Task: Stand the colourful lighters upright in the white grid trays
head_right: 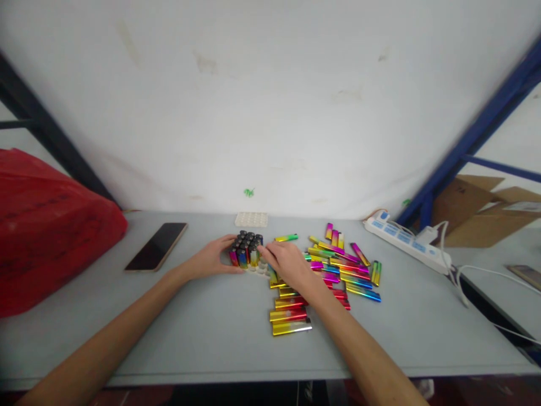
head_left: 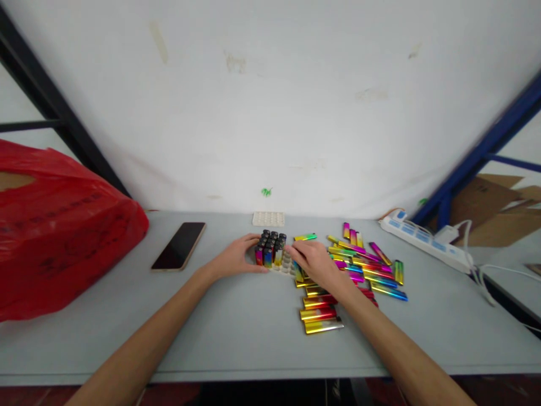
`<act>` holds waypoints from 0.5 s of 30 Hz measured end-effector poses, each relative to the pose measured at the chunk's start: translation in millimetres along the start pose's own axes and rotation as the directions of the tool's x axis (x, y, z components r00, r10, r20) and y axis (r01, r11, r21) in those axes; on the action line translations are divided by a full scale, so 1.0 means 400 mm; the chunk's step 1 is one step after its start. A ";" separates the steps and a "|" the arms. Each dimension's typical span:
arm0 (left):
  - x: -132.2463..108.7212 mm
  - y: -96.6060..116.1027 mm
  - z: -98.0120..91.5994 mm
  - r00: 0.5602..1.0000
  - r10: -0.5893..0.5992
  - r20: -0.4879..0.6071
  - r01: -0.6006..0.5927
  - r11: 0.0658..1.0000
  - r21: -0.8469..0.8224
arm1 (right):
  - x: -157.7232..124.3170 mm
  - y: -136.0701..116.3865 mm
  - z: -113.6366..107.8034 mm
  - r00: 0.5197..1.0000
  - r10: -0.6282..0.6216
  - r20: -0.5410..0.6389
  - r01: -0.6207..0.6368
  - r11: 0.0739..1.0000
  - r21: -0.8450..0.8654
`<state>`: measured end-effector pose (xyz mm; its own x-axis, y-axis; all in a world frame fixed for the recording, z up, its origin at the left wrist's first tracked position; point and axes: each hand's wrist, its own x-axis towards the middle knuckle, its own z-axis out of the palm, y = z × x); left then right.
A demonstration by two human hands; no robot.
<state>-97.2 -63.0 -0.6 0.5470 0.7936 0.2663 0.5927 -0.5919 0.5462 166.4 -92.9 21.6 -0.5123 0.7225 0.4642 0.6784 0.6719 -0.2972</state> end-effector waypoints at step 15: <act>0.002 0.005 -0.002 1.000 0.017 -0.001 -0.017 1.000 -0.021 | 0.009 -0.053 0.037 0.994 -0.072 -0.079 0.065 0.994 -0.087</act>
<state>-96.2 -63.3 1.4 0.5564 0.7836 0.2765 0.5708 -0.6022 0.5581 142.4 -102.3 17.4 -0.5168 0.6571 0.5487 0.6866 0.7010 -0.1928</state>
